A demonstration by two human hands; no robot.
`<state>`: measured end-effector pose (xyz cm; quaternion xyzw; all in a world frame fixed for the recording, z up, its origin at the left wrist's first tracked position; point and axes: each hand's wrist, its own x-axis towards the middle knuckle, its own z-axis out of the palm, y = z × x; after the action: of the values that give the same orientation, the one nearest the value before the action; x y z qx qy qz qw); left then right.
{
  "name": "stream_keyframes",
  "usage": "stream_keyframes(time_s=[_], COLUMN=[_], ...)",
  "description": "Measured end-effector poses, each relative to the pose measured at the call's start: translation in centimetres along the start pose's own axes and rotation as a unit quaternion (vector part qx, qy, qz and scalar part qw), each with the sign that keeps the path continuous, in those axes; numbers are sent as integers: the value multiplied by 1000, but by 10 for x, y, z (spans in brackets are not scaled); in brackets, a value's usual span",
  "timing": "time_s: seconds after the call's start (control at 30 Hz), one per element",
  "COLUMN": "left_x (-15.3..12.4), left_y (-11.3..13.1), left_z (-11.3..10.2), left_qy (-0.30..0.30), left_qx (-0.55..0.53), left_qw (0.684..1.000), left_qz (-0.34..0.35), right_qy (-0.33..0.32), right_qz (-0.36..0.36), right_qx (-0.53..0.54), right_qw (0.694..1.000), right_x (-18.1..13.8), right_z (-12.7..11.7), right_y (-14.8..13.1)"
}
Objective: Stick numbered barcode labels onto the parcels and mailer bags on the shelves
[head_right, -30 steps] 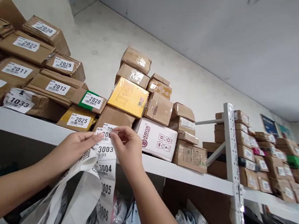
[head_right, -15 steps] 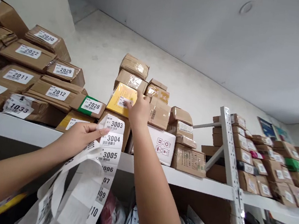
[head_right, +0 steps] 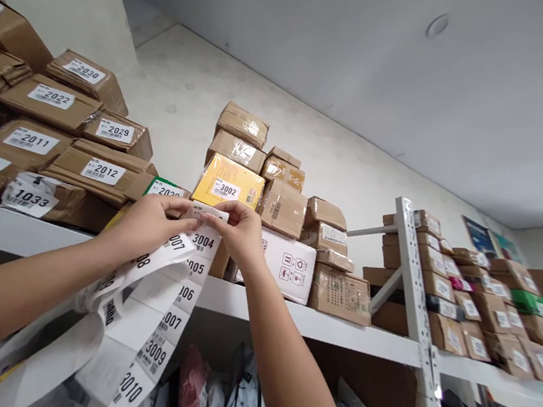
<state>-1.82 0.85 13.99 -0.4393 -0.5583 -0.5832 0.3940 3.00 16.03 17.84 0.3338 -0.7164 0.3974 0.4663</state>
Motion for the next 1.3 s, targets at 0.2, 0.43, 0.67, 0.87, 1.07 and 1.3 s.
stream_keyframes(time_s=[0.2, 0.43, 0.67, 0.87, 1.07, 1.3], left_x=[14, 31, 25, 26, 33, 33], left_y=[-6, -8, -5, -11, -12, -17], left_z=[15, 18, 13, 4, 4, 6], left_qy=[-36, 52, -69, -92, -133, -125], left_qx=[-165, -108, -160, -217, -222, -200], left_qw=[986, 993, 981, 969, 963, 970], left_qz=[-20, -6, -87, -76, -80, -55], right_qy=[64, 139, 237, 214, 122, 26], right_qz=[-50, -122, -185, -128, -233, -255], right_qx=[35, -53, -157, -387, -500, -484], right_qw=[996, 981, 941, 888, 825, 837], right_x=[-1, 15, 99, 166, 161, 128], right_z=[0, 19, -8, -23, -24, -16], right_y=[6, 3, -23, -30, -29, -34])
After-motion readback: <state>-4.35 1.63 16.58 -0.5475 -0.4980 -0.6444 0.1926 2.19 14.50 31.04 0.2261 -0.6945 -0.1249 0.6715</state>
